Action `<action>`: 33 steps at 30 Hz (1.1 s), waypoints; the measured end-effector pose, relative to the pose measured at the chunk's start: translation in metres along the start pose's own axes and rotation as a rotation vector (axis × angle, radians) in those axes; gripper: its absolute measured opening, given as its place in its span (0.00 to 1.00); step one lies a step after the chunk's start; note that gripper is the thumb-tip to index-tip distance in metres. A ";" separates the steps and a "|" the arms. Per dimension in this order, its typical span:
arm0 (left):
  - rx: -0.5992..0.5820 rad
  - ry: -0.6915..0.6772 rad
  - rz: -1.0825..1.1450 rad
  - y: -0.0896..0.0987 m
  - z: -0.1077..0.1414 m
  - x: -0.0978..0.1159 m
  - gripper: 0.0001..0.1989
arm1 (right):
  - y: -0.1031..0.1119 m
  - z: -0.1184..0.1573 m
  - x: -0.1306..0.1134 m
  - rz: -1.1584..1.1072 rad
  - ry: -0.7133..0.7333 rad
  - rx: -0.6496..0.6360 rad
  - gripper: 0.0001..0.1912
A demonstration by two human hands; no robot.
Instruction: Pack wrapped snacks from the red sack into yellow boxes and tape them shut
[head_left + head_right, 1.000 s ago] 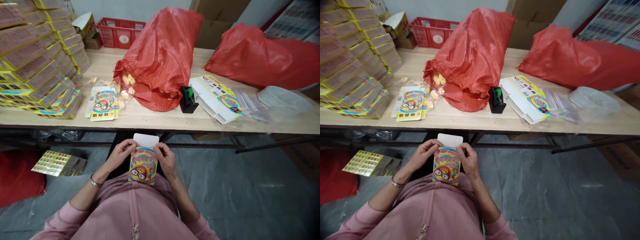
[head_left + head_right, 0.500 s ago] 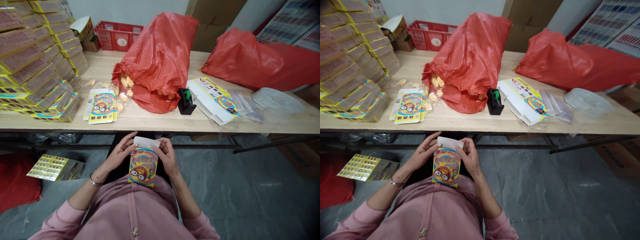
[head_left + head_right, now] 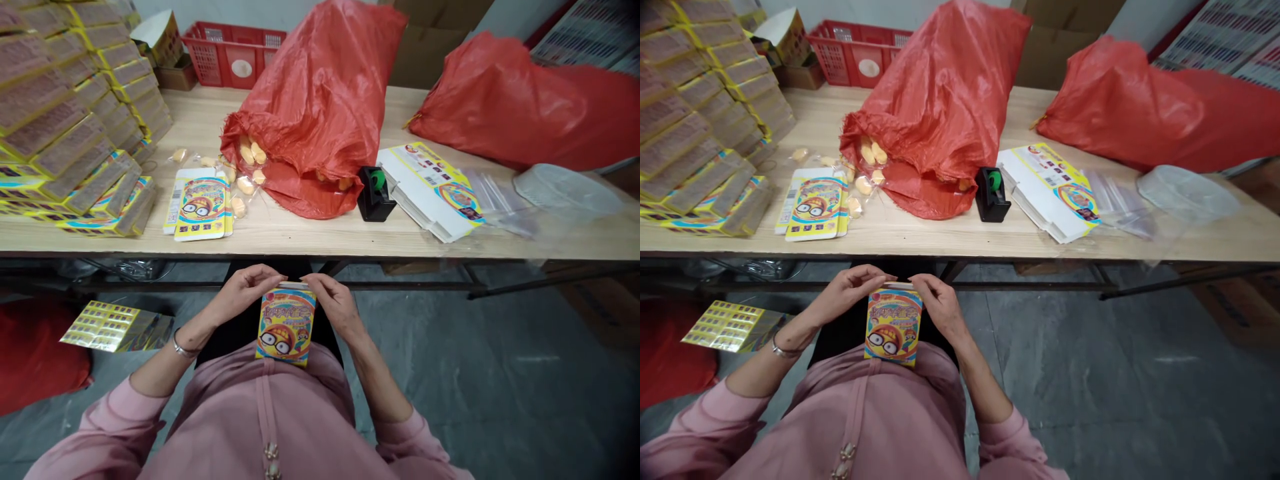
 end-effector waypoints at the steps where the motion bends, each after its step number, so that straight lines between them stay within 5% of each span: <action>1: -0.016 0.003 -0.032 0.001 -0.002 0.000 0.17 | 0.000 -0.001 0.000 -0.009 -0.010 0.004 0.17; 11: -0.224 0.060 -0.075 0.005 -0.012 -0.011 0.17 | 0.004 -0.003 0.012 -0.038 -0.024 -0.096 0.15; 16: -0.256 0.037 -0.112 0.003 -0.008 -0.014 0.18 | 0.012 0.002 0.006 0.111 0.182 -0.215 0.13; 24: -0.261 -0.180 -0.261 0.002 0.008 -0.008 0.18 | 0.015 0.018 0.003 0.189 0.384 -0.154 0.13; 33: -0.124 -0.126 -0.106 -0.008 0.021 -0.022 0.13 | 0.006 0.034 0.006 0.180 0.384 -0.081 0.10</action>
Point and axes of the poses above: each hand's wrist, its own z-axis away from the middle knuckle, its own y-axis out of the back of the hand, x = y × z, the point moved 4 cm from there along -z, towards the middle knuckle, and after that the axes turned 5 degrees about x, right-handed, at the moved point
